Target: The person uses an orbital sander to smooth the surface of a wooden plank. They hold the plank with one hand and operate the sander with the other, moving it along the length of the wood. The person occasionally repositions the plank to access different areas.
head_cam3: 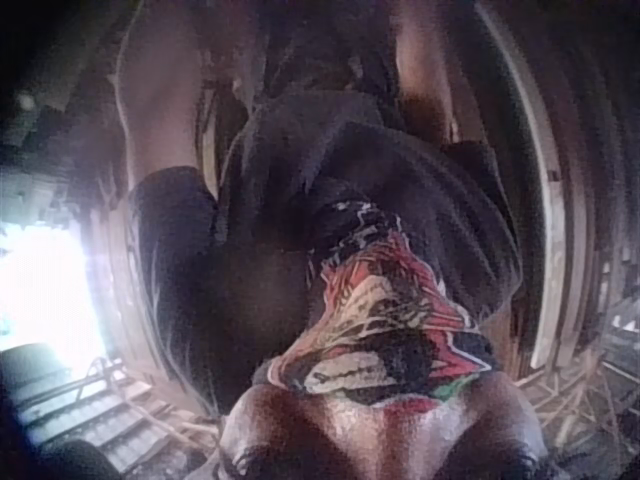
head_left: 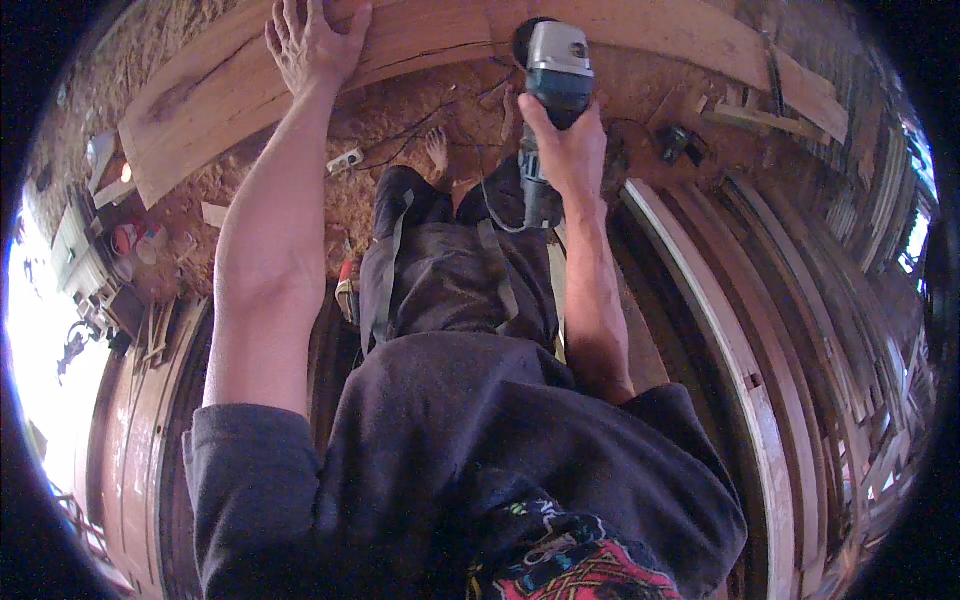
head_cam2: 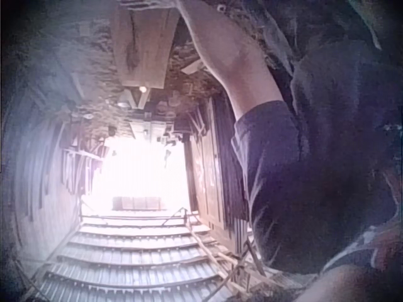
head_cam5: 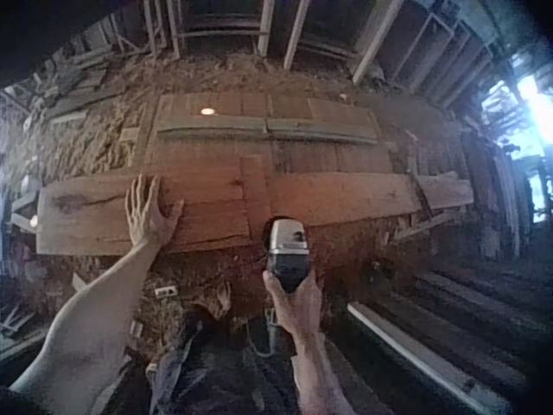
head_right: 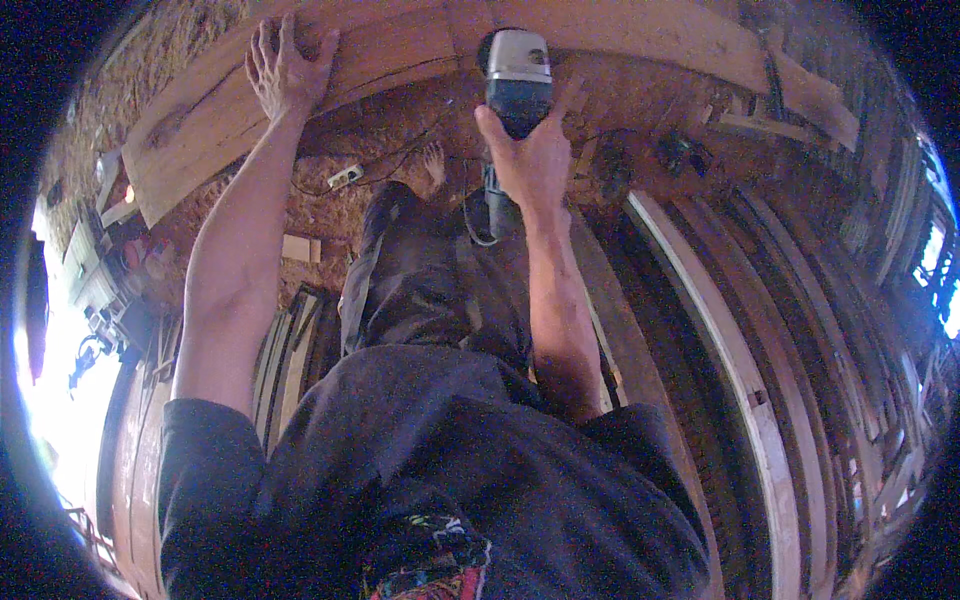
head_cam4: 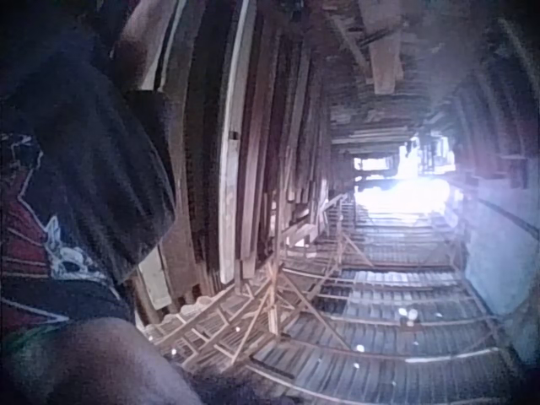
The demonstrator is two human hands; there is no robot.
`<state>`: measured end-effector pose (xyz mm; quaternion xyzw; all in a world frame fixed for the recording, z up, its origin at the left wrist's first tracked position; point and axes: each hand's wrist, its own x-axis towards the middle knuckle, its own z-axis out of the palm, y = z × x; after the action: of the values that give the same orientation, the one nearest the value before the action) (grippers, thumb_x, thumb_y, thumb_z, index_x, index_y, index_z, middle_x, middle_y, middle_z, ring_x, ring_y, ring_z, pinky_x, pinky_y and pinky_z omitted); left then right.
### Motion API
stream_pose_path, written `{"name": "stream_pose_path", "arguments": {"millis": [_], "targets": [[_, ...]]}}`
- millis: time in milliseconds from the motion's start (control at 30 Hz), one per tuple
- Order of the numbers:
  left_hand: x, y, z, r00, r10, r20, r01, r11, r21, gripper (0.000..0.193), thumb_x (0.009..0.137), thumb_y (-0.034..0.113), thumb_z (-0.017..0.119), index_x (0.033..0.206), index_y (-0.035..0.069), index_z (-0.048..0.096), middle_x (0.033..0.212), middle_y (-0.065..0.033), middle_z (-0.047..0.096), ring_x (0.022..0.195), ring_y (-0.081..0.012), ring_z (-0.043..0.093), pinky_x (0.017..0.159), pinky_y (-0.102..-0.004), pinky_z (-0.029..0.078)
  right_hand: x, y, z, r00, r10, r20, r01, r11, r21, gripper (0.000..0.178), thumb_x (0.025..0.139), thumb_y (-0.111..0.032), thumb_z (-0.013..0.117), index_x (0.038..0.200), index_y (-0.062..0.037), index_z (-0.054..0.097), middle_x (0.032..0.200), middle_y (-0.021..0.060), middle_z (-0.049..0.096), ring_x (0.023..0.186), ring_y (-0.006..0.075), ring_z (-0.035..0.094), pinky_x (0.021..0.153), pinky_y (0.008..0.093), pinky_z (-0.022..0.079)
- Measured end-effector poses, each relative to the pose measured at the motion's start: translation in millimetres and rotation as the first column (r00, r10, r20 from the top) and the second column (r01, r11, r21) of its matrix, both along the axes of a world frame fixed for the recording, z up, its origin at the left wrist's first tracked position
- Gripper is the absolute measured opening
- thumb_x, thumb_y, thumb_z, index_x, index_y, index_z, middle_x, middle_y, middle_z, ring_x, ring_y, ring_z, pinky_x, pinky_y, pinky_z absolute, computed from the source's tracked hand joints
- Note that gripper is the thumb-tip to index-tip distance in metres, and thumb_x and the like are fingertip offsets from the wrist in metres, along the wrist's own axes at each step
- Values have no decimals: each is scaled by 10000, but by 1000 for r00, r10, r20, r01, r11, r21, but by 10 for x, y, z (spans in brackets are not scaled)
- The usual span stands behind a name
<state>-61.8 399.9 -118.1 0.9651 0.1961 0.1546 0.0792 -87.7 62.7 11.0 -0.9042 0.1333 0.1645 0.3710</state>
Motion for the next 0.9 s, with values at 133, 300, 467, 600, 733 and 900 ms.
{"name": "stream_pose_path", "arguments": {"millis": [133,300,467,600,733,900], "targets": [[19,-4,2,1000,-14,13,14,1000,1,925,882,794,576,1593,221,425,1703,-156,283,1589,-335,210,1304,-510,111,18,-39,-105,1000,-13,-4,13,1000,24,722,802,-548,851,1181,27,633,1017,179,750,941,300,742,842,426,570],[14,6,-14,1000,-17,19,17,1000,-16,918,883,784,582,1596,227,422,1707,-150,277,1588,-339,212,1303,-518,110,-59,18,-72,999,23,-37,-22,999,35,726,798,-547,853,1195,18,631,1009,164,753,909,286,744,817,407,576],[11,11,-35,999,-13,40,14,1000,-25,913,884,782,579,1595,231,422,1706,-149,280,1590,-329,210,1303,-511,114,28,-48,-68,999,-18,-27,17,1000,-10,709,806,-539,850,1196,13,634,1013,167,755,910,286,746,820,408,576],[19,-2,-23,1000,-2,5,2,1000,3,916,885,789,571,1596,232,419,1702,-153,288,1591,-328,212,1303,-510,120,3,31,-124,999,31,-43,-32,999,-9,690,809,-533,850,1182,9,642,1005,162,759,906,278,746,816,405,577],[15,-28,9,999,-15,32,15,1000,-13,910,885,795,567,1595,246,417,1695,-154,303,1587,-334,221,1301,-515,128,115,-12,-37,1000,-14,-15,14,1000,20,689,804,-534,857,1179,4,646,988,151,758,888,270,744,806,401,577],[21,-57,26,998,-9,60,10,1000,-7,895,882,788,584,1581,249,436,1678,-161,332,1575,-348,248,1293,-530,154,180,75,-150,998,49,41,-50,998,23,722,803,-567,847,1142,36,639,950,161,750,873,253,742,783,399,579]]}}
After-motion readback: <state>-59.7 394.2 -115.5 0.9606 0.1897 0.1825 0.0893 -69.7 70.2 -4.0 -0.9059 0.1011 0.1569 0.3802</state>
